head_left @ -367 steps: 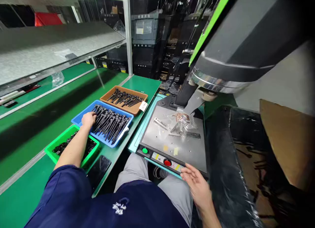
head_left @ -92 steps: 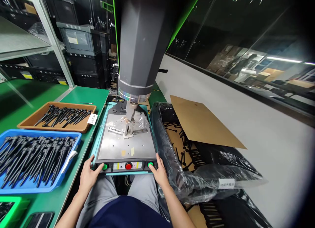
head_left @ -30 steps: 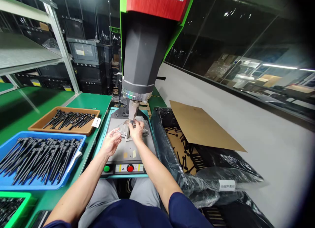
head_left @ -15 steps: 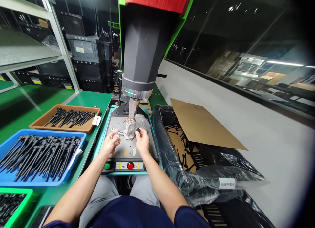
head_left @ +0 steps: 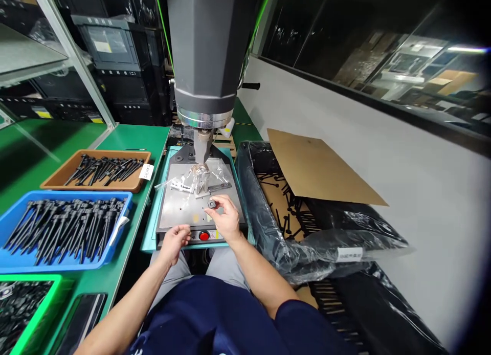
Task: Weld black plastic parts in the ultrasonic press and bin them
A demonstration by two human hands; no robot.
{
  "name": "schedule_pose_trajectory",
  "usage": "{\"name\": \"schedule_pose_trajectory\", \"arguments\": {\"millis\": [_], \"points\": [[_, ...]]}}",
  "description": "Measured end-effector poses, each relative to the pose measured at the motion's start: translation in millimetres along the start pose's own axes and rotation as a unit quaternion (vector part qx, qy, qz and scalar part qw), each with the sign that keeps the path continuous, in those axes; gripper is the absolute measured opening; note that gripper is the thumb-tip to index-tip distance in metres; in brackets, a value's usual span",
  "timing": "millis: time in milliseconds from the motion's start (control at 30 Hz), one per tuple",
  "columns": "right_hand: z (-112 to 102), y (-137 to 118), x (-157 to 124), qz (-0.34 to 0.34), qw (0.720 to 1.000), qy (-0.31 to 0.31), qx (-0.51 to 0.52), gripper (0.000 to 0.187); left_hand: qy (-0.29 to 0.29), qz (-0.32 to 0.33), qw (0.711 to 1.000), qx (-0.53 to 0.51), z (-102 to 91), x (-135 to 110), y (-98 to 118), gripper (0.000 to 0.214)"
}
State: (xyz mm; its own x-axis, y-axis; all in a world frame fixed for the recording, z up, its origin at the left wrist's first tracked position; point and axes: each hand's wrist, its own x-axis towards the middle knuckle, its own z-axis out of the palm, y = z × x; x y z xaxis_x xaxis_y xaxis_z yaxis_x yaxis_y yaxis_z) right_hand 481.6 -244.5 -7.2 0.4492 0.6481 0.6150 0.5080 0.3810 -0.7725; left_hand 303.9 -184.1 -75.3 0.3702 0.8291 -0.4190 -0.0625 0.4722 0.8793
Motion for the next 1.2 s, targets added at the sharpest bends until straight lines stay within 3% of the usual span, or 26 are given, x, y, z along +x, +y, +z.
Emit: {"name": "schedule_pose_trajectory", "arguments": {"millis": [100,200,300,400,500,633,767,900,1000,1200], "points": [[7.0,-2.4,-3.3,0.020,0.999,-0.003,0.041,0.029,-0.035,0.145,0.986,0.077,14.3,-15.6,11.0,0.045],[19.1,-4.1,-9.0,0.121,0.981,-0.002,0.151,0.031,-0.070,0.280,0.940,0.182,25.3,-25.6,34.2,0.044],[31.4,-8.5,-16.2,0.235,0.938,-0.003,0.257,0.033,-0.107,0.312,0.901,0.282,24.5,-33.2,44.6,0.028],[39.4,-13.8,-20.6,0.287,0.907,-0.031,0.306,0.039,-0.093,0.294,0.896,0.320,9.9,-38.2,44.9,0.026],[42.0,-17.1,-21.9,0.313,0.889,-0.090,0.323,0.049,-0.026,0.282,0.900,0.331,-20.4,-41.0,55.0,0.029],[37.0,-14.4,-27.4,0.345,0.878,-0.142,0.300,0.047,0.140,0.271,0.880,0.364,-87.4,-45.6,92.2,0.033],[27.1,-4.2,-38.8,0.371,0.879,-0.139,0.264,0.045,0.318,0.205,0.787,0.488,-169.1,-48.7,126.5,0.033],[18.4,0.9,-48.3,0.391,0.876,-0.134,0.248,0.047,0.352,0.077,0.719,0.594,-229.4,-38.9,135.7,0.032],[10.5,0.1,-53.0,0.401,0.872,-0.146,0.239,0.046,0.344,0.021,0.703,0.623,-247.9,-26.4,131.7,0.030],[-22.0,7.8,-73.9,0.407,0.880,-0.143,0.201,0.041,0.350,0.024,0.708,0.613,-247.0,-15.8,125.9,0.029]]}}
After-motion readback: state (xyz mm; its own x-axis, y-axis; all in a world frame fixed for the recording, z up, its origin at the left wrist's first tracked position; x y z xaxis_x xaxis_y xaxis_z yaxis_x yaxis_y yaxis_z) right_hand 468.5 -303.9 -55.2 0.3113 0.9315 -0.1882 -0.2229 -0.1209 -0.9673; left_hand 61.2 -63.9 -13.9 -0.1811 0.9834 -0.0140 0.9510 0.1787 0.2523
